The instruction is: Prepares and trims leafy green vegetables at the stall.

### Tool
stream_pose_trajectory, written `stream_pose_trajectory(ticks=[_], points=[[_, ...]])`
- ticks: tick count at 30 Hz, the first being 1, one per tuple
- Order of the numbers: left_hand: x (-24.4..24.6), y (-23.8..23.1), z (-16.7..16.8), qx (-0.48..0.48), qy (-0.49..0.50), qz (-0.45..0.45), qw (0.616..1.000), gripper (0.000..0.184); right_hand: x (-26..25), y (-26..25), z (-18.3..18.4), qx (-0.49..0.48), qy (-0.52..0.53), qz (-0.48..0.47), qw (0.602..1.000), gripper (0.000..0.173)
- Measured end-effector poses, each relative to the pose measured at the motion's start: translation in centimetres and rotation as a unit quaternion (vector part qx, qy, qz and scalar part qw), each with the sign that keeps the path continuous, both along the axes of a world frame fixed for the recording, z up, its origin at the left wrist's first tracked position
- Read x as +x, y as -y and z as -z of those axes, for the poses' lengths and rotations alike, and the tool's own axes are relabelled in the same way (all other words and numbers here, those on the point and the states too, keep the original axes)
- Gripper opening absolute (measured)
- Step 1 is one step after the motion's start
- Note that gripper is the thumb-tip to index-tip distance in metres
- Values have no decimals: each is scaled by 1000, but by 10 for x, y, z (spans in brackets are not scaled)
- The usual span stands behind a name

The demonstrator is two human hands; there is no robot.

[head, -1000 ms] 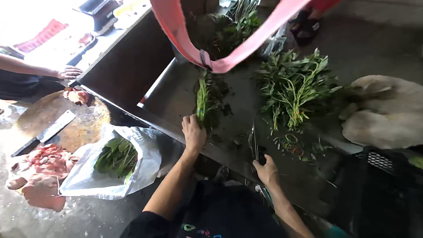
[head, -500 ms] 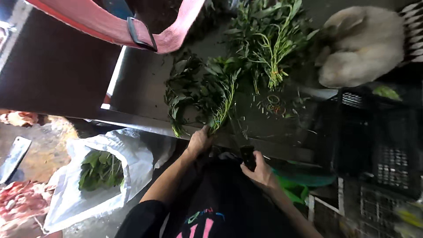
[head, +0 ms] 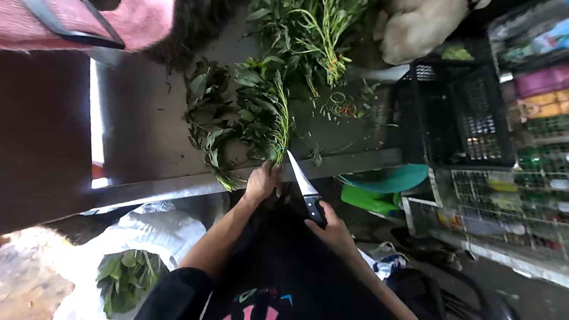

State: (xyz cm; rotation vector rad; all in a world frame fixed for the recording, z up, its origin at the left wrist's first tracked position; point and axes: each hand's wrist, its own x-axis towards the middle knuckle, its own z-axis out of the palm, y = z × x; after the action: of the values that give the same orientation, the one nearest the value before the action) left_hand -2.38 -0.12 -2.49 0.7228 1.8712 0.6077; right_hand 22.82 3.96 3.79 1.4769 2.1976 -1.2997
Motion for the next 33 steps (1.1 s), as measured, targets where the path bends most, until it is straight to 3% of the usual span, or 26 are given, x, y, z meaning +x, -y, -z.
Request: stream_pose_trajectory(ticks=[6, 13, 20, 33], points=[[-4, 1, 1, 2, -2, 17, 1000, 46, -13, 20, 5, -32, -3, 36, 999, 77], [-6, 1, 1, 15, 35, 11, 999, 46, -37, 36, 23, -18, -91, 127, 988, 75], [9, -4, 4, 102, 119, -148, 977, 38, -44, 30, 14, -55, -99, 143, 983, 74], [27, -18, 4, 92, 120, -179, 972, 41, -36, 18, -3, -97, -78, 113, 986, 68]])
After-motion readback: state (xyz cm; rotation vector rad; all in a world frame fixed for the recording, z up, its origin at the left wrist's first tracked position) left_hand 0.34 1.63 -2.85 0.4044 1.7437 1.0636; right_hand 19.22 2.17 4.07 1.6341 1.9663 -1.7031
